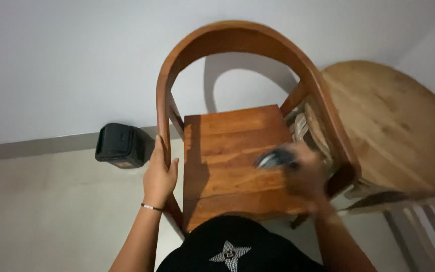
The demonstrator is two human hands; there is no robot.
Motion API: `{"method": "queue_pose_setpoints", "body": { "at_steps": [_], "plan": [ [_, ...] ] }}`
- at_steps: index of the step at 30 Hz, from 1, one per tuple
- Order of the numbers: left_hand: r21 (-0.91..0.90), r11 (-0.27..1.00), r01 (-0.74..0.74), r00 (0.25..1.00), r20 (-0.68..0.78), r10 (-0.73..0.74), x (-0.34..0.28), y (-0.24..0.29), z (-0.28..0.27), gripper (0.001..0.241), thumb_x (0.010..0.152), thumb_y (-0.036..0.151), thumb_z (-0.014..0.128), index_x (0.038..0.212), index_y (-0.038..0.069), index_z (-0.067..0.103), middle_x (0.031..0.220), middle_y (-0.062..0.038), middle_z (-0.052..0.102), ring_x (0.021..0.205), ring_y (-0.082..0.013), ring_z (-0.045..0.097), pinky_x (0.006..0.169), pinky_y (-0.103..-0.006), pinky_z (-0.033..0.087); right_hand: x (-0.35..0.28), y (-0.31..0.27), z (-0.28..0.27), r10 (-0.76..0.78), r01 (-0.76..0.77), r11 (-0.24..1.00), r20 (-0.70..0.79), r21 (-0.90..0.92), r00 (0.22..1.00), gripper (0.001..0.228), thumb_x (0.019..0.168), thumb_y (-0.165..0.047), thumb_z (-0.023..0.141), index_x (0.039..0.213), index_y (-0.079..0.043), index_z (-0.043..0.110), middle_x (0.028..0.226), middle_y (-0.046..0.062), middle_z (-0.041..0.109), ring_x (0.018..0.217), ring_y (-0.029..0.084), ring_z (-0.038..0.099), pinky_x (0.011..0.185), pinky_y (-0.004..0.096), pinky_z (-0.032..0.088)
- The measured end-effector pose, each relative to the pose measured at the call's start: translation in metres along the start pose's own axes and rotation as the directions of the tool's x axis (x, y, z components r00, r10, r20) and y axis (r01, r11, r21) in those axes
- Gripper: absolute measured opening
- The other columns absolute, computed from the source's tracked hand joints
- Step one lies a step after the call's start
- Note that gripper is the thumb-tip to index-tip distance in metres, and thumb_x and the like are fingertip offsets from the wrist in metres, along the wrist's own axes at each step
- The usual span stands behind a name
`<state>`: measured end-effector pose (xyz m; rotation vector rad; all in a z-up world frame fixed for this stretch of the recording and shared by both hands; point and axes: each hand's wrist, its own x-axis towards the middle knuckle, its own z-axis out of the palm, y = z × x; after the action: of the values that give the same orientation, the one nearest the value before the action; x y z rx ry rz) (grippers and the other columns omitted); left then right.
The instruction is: Wiping down a window frame, a wooden chair, a round table, and a clothes rack using a cloth.
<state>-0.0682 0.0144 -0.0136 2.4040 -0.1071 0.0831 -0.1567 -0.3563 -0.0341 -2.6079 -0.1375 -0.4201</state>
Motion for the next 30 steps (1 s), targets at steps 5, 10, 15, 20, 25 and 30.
{"method": "queue_pose_setpoints", "body": {
  "at_steps": [5,10,15,20,25,30],
  "plan": [
    [0.115,0.990,-0.081,0.992,-0.084,0.091,0.001,-0.009,0.006,0.086,0.087,0.018,0.070,0.158,0.003,0.024,0.153,-0.026,0.046,0.120,-0.0392,0.063,0.085,-0.0440,0.056,0.027,0.057,-0.068,-0.192,-0.037,0.926,-0.551,-0.376,0.812,0.049,0.089,-0.010,0.079,0.127,0.015,0.064,0.133,0.035,0.061,0.116,0.049,0.061,0.102,0.055,0.048],
    [0.135,0.980,-0.147,0.975,-0.150,0.167,0.004,-0.023,0.016,0.088,0.087,0.023,0.070,0.159,0.007,0.024,0.156,-0.022,0.044,0.125,-0.0398,0.059,0.082,-0.0443,0.055,0.092,0.078,-0.066,0.516,-0.528,0.821,-0.113,-0.219,0.849,0.057,0.090,-0.026,0.071,0.140,-0.004,0.053,0.120,0.024,0.066,0.099,0.046,0.066,0.083,0.053,0.052],
    [0.179,0.979,-0.100,0.987,-0.110,0.121,0.008,-0.026,0.018,0.090,0.088,0.029,0.070,0.161,0.012,0.020,0.145,-0.020,0.053,0.109,-0.0378,0.066,0.072,-0.0435,0.058,0.172,0.089,-0.058,0.369,-0.383,0.823,-0.118,-0.419,0.922,0.081,0.091,-0.025,0.074,0.160,-0.006,0.036,0.117,0.030,0.065,0.090,0.046,0.069,0.076,0.051,0.056],
    [0.159,0.987,-0.015,0.997,-0.076,0.027,0.010,-0.019,0.014,0.089,0.085,0.025,0.070,0.159,0.014,0.023,0.146,-0.015,0.053,0.109,-0.0367,0.067,0.075,-0.0446,0.058,0.262,0.097,-0.050,0.250,-0.277,0.949,-0.173,-0.153,0.953,0.056,0.102,-0.035,0.065,0.144,0.001,0.056,0.119,0.023,0.071,0.090,0.038,0.070,0.074,0.044,0.053],
    [0.123,0.992,-0.034,0.991,-0.125,0.049,0.010,-0.017,0.012,0.084,0.085,0.026,0.071,0.157,0.014,0.029,0.144,-0.012,0.056,0.109,-0.0356,0.067,0.078,-0.0439,0.057,0.337,0.073,-0.018,0.048,-0.114,0.961,-0.251,-0.253,0.967,0.048,0.101,-0.038,0.068,0.136,-0.005,0.063,0.114,0.016,0.073,0.092,0.035,0.069,0.076,0.042,0.051],
    [0.099,0.995,0.030,0.996,-0.081,-0.022,0.010,-0.007,0.004,0.086,0.086,0.022,0.069,0.159,0.017,0.024,0.151,-0.010,0.050,0.119,-0.0324,0.064,0.086,-0.0429,0.056,0.386,0.022,0.031,-0.001,-0.103,0.939,-0.302,-0.329,0.953,0.048,0.099,-0.032,0.070,0.143,-0.016,0.060,0.129,0.012,0.067,0.112,0.038,0.056,0.092,0.056,0.036]
  ]
}}
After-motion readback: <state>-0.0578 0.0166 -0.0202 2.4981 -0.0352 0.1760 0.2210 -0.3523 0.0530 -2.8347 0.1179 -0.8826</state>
